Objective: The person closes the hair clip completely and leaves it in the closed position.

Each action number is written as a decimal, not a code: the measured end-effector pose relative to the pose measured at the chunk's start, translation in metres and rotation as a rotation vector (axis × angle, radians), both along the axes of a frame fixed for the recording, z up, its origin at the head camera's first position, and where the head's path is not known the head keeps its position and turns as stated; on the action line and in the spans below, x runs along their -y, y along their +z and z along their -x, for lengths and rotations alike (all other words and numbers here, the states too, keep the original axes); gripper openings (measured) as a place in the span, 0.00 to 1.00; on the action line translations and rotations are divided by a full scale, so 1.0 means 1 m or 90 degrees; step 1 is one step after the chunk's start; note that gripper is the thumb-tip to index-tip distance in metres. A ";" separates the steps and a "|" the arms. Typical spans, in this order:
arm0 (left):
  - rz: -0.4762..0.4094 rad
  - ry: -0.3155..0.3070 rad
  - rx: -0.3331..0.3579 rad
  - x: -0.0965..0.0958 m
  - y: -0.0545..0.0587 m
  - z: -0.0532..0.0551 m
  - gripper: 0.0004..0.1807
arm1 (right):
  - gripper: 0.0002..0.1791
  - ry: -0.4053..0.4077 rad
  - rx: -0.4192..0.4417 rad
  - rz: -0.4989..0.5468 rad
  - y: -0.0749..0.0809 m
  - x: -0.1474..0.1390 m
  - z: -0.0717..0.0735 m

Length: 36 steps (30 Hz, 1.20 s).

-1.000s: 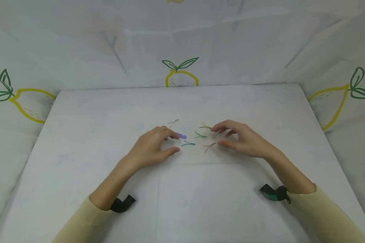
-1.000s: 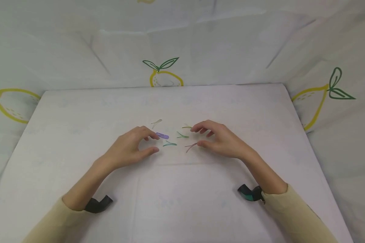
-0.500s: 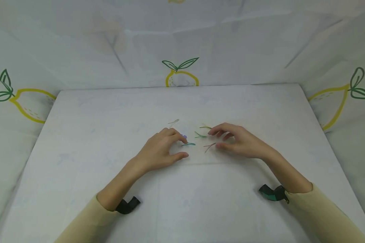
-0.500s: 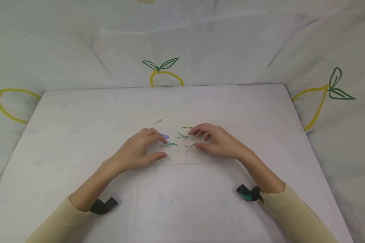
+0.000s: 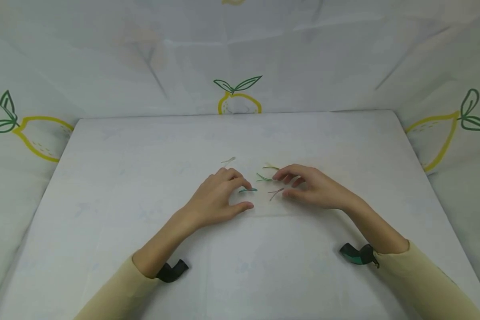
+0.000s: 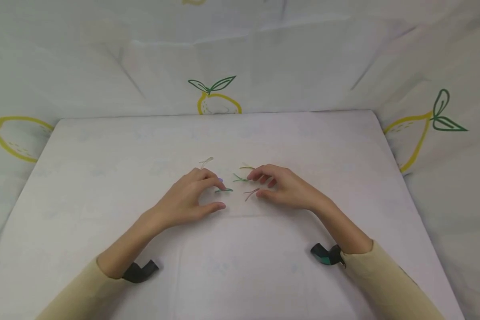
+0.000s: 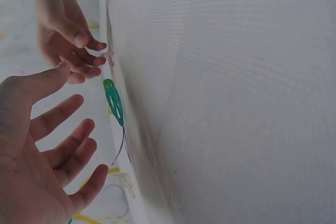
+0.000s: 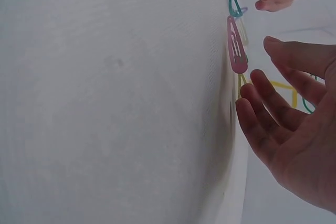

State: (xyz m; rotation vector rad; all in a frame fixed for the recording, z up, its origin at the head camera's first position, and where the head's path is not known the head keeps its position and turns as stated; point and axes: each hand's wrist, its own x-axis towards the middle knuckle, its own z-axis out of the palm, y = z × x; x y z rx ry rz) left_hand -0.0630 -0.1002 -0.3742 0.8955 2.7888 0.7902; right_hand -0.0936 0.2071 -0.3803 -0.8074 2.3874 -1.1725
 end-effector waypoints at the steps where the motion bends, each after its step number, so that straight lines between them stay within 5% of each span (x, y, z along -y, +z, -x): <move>1: 0.000 -0.003 -0.002 -0.001 0.000 0.000 0.19 | 0.21 0.002 0.000 0.001 0.000 0.000 0.000; 23: 0.024 -0.012 -0.020 -0.022 -0.011 -0.001 0.19 | 0.18 0.004 0.024 -0.037 0.000 0.002 0.002; 36: 0.067 0.032 -0.009 -0.037 -0.013 -0.003 0.19 | 0.17 0.001 0.029 -0.044 -0.001 0.002 0.001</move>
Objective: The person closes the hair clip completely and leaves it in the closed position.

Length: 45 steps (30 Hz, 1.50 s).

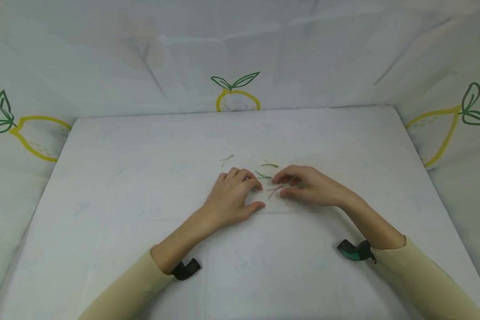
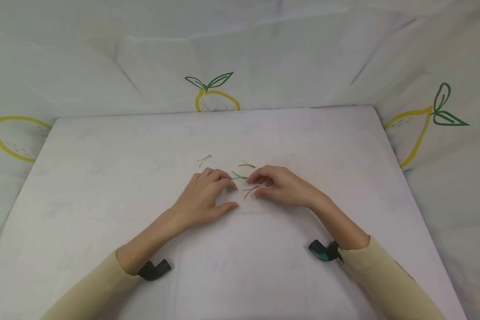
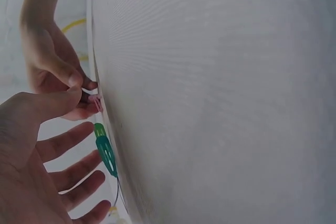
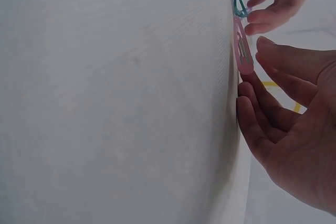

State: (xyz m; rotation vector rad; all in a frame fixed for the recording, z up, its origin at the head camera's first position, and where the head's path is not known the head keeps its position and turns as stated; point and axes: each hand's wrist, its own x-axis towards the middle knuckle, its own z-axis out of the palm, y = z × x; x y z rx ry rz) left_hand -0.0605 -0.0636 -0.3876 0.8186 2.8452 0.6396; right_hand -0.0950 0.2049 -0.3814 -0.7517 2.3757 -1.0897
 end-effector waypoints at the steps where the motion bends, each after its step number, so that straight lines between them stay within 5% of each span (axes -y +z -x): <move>1: 0.006 0.002 0.003 -0.001 0.000 0.000 0.20 | 0.17 0.000 0.001 0.001 0.000 0.000 0.000; 14: 0.039 0.015 0.013 -0.012 0.001 0.002 0.19 | 0.17 -0.002 0.002 -0.011 -0.001 0.001 -0.001; 45: 0.153 0.030 -0.065 -0.034 0.001 0.003 0.18 | 0.09 -0.024 -0.019 -0.035 -0.002 0.004 0.001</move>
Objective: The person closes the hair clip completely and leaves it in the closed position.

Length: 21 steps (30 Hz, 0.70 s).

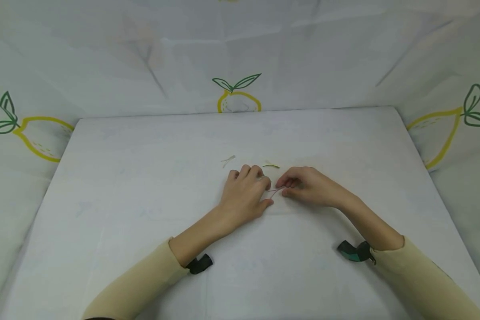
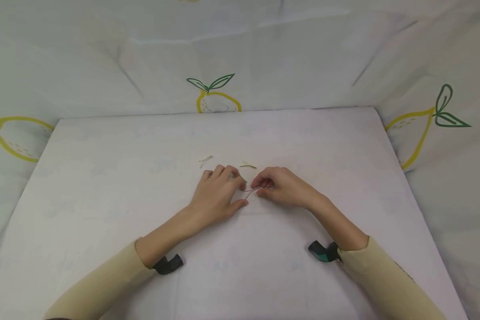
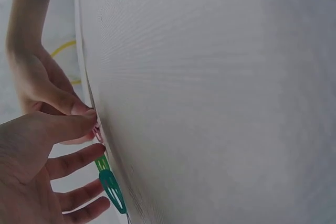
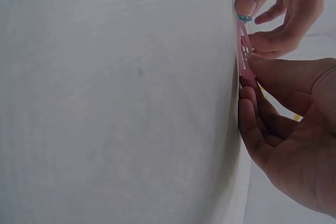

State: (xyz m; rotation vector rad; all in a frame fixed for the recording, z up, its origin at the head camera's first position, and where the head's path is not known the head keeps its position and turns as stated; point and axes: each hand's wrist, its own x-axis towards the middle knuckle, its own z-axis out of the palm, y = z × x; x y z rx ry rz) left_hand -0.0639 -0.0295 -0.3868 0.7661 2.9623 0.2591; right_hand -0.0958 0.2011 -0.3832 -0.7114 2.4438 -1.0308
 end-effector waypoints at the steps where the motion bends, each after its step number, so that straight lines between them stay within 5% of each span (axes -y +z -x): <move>1: 0.001 -0.001 0.001 -0.001 0.000 0.000 0.18 | 0.09 -0.002 0.000 -0.001 0.000 0.000 0.000; 21: 0.016 -0.012 -0.032 -0.004 0.002 -0.004 0.12 | 0.08 0.001 -0.061 -0.007 -0.002 0.006 -0.004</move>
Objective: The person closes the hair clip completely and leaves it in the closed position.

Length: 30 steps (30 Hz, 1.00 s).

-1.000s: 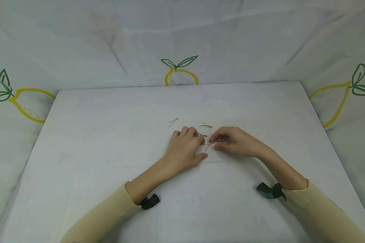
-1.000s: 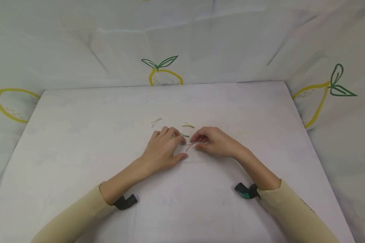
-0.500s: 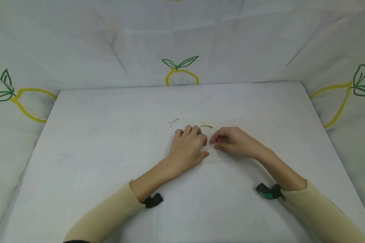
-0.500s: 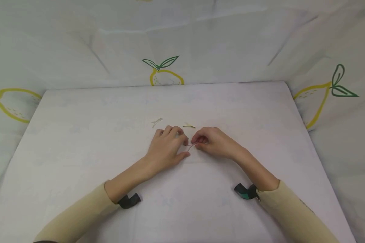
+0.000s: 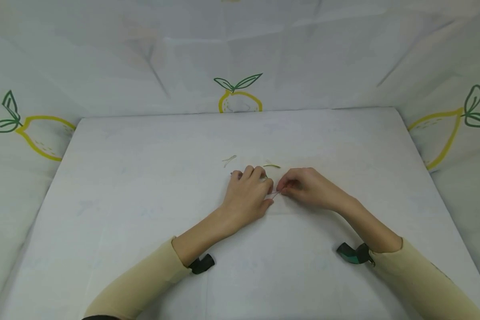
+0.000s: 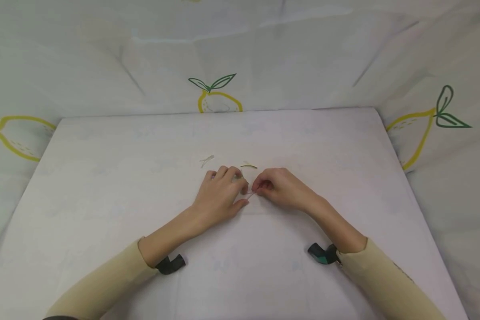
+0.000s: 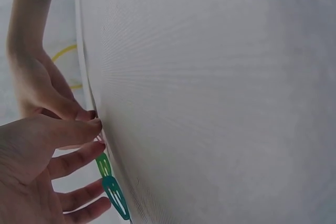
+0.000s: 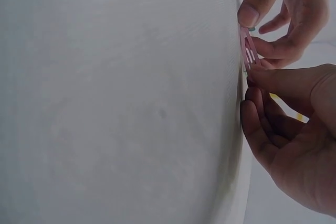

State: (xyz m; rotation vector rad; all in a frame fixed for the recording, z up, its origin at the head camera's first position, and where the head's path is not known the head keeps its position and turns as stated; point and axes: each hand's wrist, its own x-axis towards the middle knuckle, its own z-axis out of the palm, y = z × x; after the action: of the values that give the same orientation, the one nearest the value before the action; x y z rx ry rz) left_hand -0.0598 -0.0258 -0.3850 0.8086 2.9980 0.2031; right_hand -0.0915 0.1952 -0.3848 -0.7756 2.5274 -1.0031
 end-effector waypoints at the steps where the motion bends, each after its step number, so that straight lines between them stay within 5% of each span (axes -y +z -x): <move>1: -0.002 -0.001 0.001 0.000 0.000 0.000 0.12 | 0.08 -0.001 -0.002 -0.003 0.000 0.000 0.000; 14: -0.042 -0.001 0.034 0.005 0.003 -0.002 0.09 | 0.08 0.004 0.004 0.025 0.000 -0.002 -0.004; 30: -0.128 0.006 0.005 0.014 0.007 -0.003 0.02 | 0.09 0.009 -0.047 0.099 0.008 -0.001 -0.008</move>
State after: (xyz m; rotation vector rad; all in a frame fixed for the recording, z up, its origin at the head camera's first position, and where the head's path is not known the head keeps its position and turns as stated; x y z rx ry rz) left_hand -0.0566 -0.0402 -0.3779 0.8057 3.0090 0.5146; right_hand -0.0836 0.1960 -0.3769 -0.8880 2.5233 -1.1992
